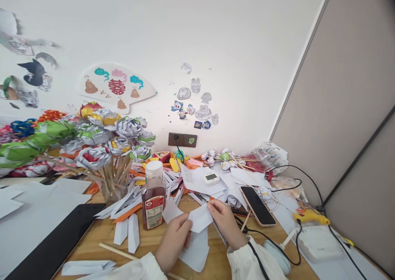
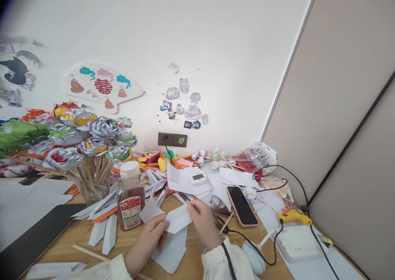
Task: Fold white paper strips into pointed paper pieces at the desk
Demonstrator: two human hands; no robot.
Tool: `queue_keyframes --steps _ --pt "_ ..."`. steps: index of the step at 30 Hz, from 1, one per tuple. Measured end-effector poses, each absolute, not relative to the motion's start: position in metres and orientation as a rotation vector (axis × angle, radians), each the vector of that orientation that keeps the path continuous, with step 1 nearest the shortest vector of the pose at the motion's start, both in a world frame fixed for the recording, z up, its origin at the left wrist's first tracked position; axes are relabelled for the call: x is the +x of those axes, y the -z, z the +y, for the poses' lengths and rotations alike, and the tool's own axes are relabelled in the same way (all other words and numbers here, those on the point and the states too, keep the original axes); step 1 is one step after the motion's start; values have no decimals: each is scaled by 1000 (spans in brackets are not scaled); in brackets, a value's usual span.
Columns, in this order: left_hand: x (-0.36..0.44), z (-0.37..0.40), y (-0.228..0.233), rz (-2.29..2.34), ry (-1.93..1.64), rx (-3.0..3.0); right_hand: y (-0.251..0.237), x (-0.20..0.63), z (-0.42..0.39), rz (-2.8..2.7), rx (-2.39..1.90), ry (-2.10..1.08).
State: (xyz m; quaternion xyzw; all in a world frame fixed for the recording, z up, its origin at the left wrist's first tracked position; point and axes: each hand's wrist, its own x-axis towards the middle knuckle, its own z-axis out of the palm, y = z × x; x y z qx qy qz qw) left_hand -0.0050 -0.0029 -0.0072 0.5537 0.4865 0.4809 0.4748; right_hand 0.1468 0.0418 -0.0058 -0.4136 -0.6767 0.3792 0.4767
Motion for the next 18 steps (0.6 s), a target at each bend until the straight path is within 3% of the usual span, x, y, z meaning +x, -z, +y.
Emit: queue_keyframes --steps 11,18 --pt "-10 10 10 1000 -1246 1059 4 145 39 -1516 -952 -1280" --pt "-10 9 7 835 -1270 916 -2 144 36 -1439 -916 -1298"
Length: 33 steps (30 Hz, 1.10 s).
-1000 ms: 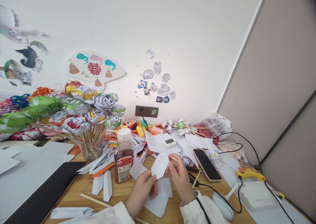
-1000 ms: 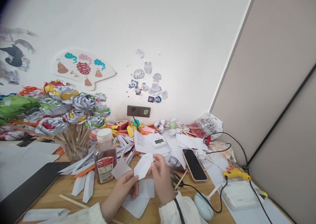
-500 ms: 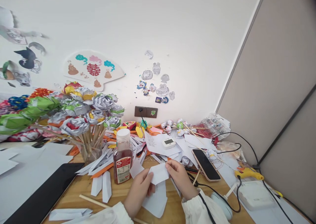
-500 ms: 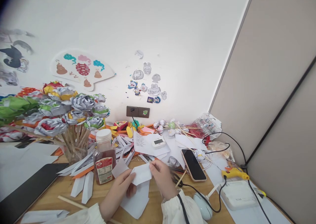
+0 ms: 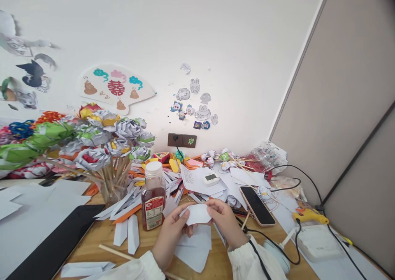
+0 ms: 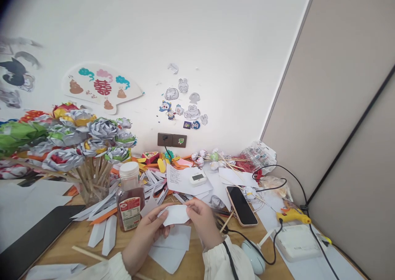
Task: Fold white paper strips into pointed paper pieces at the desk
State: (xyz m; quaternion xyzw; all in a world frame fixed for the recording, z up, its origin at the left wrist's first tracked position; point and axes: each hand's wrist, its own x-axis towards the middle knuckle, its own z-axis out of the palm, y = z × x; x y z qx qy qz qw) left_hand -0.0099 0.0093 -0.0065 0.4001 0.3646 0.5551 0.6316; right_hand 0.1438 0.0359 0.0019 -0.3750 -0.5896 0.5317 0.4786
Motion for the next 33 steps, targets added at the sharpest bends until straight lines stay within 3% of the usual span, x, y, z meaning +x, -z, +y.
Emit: queue_keyframes --steps 13,33 --pt "-8 3 3 762 -1273 861 0 148 35 -1659 -864 -892" --pt "-9 8 7 1033 -1235 998 7 147 42 -1628 -887 -1246"
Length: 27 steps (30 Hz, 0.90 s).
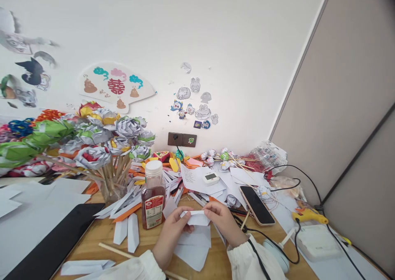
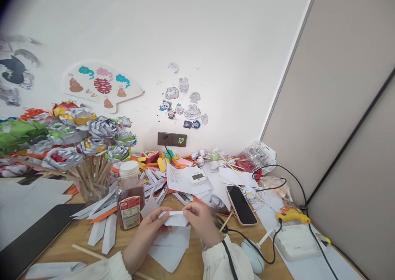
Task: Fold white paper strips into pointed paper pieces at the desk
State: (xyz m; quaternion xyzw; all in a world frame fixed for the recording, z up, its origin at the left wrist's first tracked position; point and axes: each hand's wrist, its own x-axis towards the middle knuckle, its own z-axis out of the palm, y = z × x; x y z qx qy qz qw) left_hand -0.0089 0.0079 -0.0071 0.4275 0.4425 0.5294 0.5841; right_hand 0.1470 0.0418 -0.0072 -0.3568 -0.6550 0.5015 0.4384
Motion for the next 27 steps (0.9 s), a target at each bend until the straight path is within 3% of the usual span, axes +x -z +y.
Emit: queue_keyframes --steps 27 --pt "-7 6 9 1110 -1171 1307 3 147 36 -1899 -999 -1026"
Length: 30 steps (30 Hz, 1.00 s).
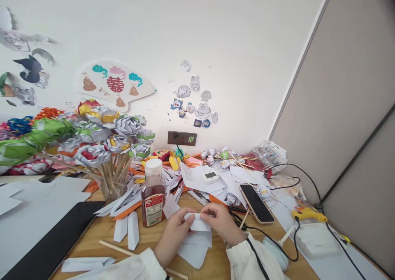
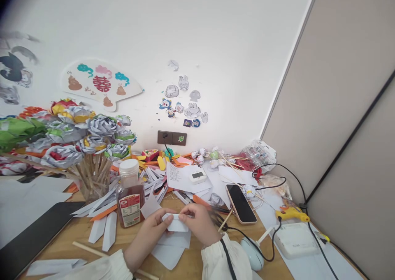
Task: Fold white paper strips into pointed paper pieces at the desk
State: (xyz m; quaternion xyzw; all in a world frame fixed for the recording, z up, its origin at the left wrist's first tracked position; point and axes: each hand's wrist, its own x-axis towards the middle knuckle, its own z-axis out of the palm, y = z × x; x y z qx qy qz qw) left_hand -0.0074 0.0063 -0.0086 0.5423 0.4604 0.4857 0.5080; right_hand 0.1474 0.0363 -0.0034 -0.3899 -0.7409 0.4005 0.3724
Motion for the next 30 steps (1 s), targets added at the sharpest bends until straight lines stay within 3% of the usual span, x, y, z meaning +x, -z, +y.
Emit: queue_keyframes --steps 24,30 --pt "-9 8 11 1204 -1109 1336 -4 151 34 -1977 -1045 -990" --pt "-9 8 8 1200 -1103 1314 3 156 41 -1883 -995 -1179"
